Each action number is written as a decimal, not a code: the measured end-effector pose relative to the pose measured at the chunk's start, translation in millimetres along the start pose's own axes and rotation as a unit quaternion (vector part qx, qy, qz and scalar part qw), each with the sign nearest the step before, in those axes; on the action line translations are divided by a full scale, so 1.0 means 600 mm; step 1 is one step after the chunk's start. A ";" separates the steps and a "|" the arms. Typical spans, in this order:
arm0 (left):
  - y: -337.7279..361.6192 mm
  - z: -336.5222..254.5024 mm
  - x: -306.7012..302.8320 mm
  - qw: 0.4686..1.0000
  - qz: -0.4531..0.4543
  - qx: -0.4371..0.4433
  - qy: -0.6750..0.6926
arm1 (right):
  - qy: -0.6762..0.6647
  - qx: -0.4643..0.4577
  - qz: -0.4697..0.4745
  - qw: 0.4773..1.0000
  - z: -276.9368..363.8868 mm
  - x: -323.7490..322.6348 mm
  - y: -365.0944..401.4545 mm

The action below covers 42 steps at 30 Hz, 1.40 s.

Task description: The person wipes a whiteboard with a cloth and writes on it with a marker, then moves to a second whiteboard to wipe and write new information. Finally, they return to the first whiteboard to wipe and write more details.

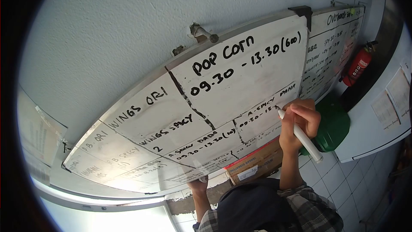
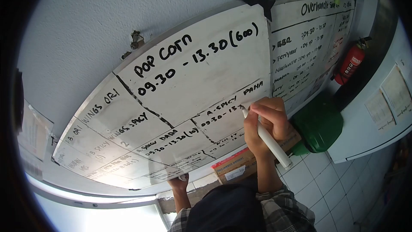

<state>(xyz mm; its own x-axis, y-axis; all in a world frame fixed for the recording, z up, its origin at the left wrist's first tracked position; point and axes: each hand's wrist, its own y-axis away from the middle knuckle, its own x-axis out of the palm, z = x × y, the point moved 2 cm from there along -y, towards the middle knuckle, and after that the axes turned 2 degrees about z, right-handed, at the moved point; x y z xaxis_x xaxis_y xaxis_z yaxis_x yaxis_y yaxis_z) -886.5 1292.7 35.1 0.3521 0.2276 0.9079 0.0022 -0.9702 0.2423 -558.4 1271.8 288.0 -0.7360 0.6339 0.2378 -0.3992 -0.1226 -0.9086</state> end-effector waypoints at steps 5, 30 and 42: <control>0.009 0.003 0.029 1.000 -0.005 0.005 -0.006 | -0.005 0.017 -0.035 0.999 -0.008 -0.001 -0.001; 0.028 0.016 0.087 0.985 -0.161 0.056 0.009 | -0.043 0.038 -0.062 0.996 -0.023 -0.022 -0.018; 0.018 0.009 0.065 0.991 -0.127 0.045 0.024 | 0.064 -0.028 0.022 0.997 -0.029 -0.035 -0.028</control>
<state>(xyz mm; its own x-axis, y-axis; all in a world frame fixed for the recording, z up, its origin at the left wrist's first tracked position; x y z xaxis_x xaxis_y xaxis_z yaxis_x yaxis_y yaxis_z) -867.8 1290.5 71.6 0.2843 0.4669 0.8374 0.1698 -0.8841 0.4353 -526.8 1273.6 292.3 -0.6752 0.7212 0.1550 -0.3339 -0.1113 -0.9360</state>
